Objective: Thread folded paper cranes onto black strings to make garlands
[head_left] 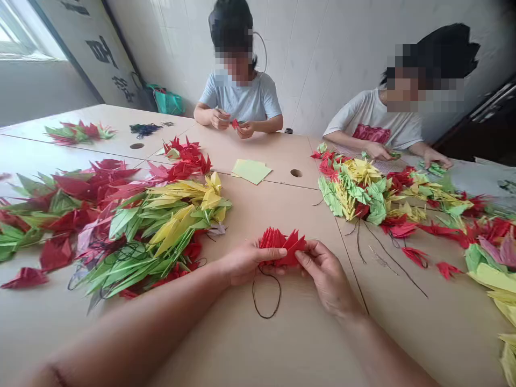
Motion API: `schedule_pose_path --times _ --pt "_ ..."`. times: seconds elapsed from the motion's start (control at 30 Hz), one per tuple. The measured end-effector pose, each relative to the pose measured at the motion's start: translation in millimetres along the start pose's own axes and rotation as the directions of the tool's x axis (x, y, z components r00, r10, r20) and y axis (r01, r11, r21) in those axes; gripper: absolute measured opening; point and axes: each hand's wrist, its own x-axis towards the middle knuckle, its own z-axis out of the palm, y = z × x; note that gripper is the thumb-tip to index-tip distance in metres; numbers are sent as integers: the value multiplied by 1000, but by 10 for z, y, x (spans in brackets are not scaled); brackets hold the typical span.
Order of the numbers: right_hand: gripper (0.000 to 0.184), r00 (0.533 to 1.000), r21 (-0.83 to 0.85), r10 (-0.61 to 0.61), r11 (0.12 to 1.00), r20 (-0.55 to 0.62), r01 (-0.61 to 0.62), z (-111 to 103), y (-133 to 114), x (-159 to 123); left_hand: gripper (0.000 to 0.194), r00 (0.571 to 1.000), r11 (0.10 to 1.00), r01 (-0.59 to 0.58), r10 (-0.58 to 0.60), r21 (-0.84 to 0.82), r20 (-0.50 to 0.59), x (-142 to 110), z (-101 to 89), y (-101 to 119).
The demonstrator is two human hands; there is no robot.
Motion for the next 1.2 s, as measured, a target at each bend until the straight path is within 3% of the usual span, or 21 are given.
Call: schedule_pose_path --times 0.3,0.6,1.03,1.2 --pt "16 999 29 -37 999 -3 37 19 -16 -2 18 994 991 -29 15 -134 -104 33 -2 -3" --pt "14 996 15 -85 996 16 85 14 -8 -5 20 993 1000 -28 27 -6 -117 32 16 -19" --pt "7 971 -113 -230 965 58 236 28 -71 -49 27 989 1000 4 -4 0 -148 23 44 2" --pt "24 984 -71 -177 981 23 178 30 -35 -29 30 991 1000 11 -9 14 -135 16 55 -8"
